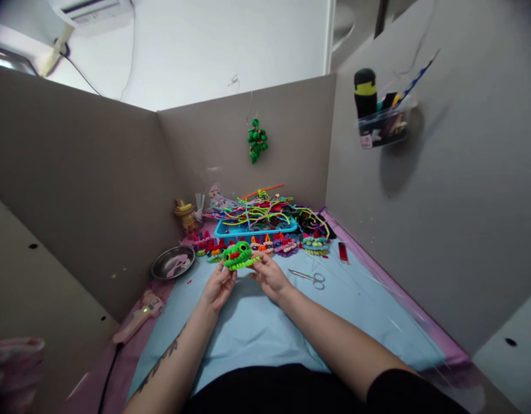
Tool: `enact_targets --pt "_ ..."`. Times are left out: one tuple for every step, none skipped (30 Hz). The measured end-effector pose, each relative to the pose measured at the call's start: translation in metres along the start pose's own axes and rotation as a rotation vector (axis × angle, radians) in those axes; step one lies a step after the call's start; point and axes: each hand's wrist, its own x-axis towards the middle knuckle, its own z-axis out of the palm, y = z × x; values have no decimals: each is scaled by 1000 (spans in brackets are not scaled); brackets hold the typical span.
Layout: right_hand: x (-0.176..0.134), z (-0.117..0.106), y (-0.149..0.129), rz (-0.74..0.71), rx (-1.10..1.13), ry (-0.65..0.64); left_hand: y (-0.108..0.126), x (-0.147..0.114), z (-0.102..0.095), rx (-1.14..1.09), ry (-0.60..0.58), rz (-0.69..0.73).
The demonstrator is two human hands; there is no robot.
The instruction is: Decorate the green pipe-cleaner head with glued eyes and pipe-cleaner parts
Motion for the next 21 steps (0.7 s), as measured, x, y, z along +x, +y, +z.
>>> enact_targets --pt "1 -1 0 6 10 19 0 0 0 5 -8 -3" --pt "1 -1 -1 14 21 42 0 0 0 10 -18 -4" --pt "2 -2 -2 25 33 67 -1 -1 0 17 -33 -7" --pt "2 -2 -2 35 47 90 -1 -1 0 23 -51 -10" --pt "2 -3 -2 44 63 109 -1 -1 0 30 -69 -12" --pt "3 -4 -2 52 78 121 -1 -1 0 38 -86 -16" --pt "3 -4 -2 58 91 128 -1 -2 0 47 -100 -21" --pt "3 -5 -2 63 103 131 -1 -2 0 56 -110 -26" --pt "3 -5 -2 69 112 131 -1 -2 0 63 -118 -30" --pt "3 -5 -2 74 120 128 -1 -2 0 68 -124 -33" --pt "3 -5 -2 81 127 126 -1 -3 0 71 -131 -37" --pt "3 -5 -2 87 135 125 -1 -3 0 71 -139 -38" --pt "3 -5 -2 95 142 123 0 -3 0 71 -146 -39" --pt "3 -5 -2 102 148 124 0 -4 0 71 -153 -42" --pt "3 -5 -2 109 153 125 0 -4 0 73 -159 -46" --pt "3 -5 -2 112 157 125 0 -4 -1 75 -166 -52" --pt "3 -5 -2 114 159 124 0 -3 -2 77 -171 -57" --pt "3 -5 -2 116 161 121 0 -3 -2 78 -175 -62" --pt "3 -5 -2 118 164 118 0 -3 -3 79 -177 -65" --pt "3 -5 -2 122 170 115 0 -2 -4 79 -178 -66" --pt "3 -5 -2 127 177 114 0 -2 -4 79 -181 -64"
